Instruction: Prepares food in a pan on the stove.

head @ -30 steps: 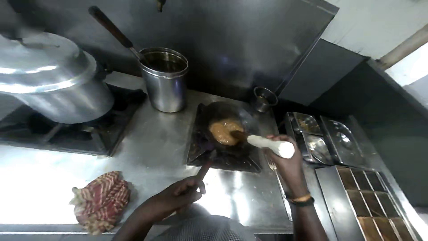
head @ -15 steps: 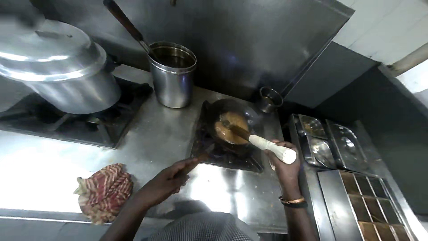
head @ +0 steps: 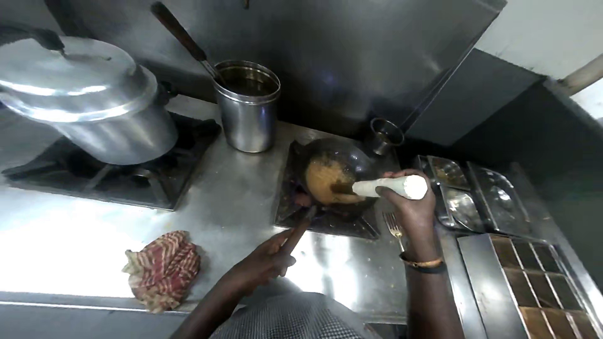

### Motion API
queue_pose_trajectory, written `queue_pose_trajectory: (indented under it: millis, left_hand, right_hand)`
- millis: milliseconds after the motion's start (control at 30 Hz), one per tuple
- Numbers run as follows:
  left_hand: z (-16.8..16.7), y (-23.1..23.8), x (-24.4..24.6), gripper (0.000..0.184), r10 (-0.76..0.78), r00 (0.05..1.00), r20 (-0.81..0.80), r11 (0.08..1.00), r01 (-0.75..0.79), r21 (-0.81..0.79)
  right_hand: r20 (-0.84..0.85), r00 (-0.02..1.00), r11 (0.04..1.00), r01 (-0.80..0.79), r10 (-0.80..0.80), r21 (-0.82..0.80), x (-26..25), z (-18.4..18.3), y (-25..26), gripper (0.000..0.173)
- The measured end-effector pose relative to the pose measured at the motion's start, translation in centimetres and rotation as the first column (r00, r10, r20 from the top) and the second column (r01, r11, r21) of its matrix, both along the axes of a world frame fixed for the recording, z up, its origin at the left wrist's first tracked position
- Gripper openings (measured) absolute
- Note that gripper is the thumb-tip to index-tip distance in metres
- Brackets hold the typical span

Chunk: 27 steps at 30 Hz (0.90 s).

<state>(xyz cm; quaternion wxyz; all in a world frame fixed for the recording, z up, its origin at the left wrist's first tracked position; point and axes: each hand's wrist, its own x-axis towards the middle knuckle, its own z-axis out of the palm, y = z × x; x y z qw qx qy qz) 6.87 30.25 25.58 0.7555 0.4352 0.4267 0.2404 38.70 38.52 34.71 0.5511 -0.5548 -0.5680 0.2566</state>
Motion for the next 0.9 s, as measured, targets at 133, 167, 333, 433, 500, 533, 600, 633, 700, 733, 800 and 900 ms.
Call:
queue_pose_trajectory:
  millis: [133,167,333,433,500,533,600,633,700,733,800,900]
  left_hand:
    - [0.4,0.1,0.0,0.066,-0.069,0.994,-0.081,0.997,0.072,0.026]
    - [0.5,0.3,-0.2,0.066,-0.080,0.992,-0.098,0.996,0.084,0.036]
    - [0.2,1.0,-0.6,0.060,-0.089,0.992,-0.088,0.995,0.093,0.039]
    - [0.4,1.0,-0.3,0.068,-0.117,0.984,-0.131,0.992,0.123,0.041]
    - [0.2,0.9,-0.1,0.072,-0.105,0.984,-0.147,0.990,0.117,0.081]
    - [0.1,0.8,0.1,0.073,-0.105,0.982,-0.158,0.987,0.123,0.107]
    - [0.1,-0.1,0.8,0.067,-0.165,0.970,-0.177,0.976,0.187,0.115]
    - [-0.3,-0.5,1.3,0.059,-0.207,0.965,-0.159,0.966,0.228,0.123]
    - [-1.1,-0.7,2.3,0.044,-0.255,0.964,-0.070,0.959,0.262,0.111]
    - [-1.2,-0.6,2.5,0.040,-0.255,0.967,0.000,0.963,0.254,0.095]
    - [0.0,-0.5,2.2,0.032,-0.219,0.960,0.175,0.976,0.214,0.050]
    - [2.3,0.5,0.6,0.027,-0.161,0.929,0.333,0.986,0.168,0.009]
  right_hand:
    - [-0.189,0.982,0.999,0.025,-0.018,0.035,-0.2,-2.4,0.5,0.050]
    - [-0.192,0.981,1.000,0.029,-0.028,0.000,-0.2,-1.6,-0.3,0.050]
    - [-0.123,0.990,0.997,0.072,-0.070,0.018,-1.0,-2.5,-2.2,0.053]
    - [-0.057,0.995,0.996,0.086,-0.084,0.031,-1.2,-2.9,-1.5,0.053]
    - [0.021,0.997,0.997,0.072,-0.073,0.003,-1.9,-1.4,-2.3,0.053]
    - [0.028,0.997,0.997,0.069,-0.070,0.022,-2.3,-1.4,-2.3,0.053]
    - [-0.012,0.997,0.994,0.076,-0.075,0.080,-2.7,-3.3,-1.4,0.053]
    - [-0.073,0.994,0.988,0.090,-0.081,0.129,-2.6,-4.4,-0.3,0.054]
    - [-0.201,0.975,0.976,0.135,-0.099,0.172,-2.0,-4.9,1.6,0.053]
    - [-0.230,0.966,0.977,0.155,-0.120,0.143,-1.5,-4.1,2.1,0.052]
    - [-0.168,0.976,0.986,0.153,-0.141,0.066,-0.5,-1.6,1.6,0.056]
    - [0.178,0.974,0.986,0.123,-0.141,0.108,-0.7,3.2,-0.4,0.058]
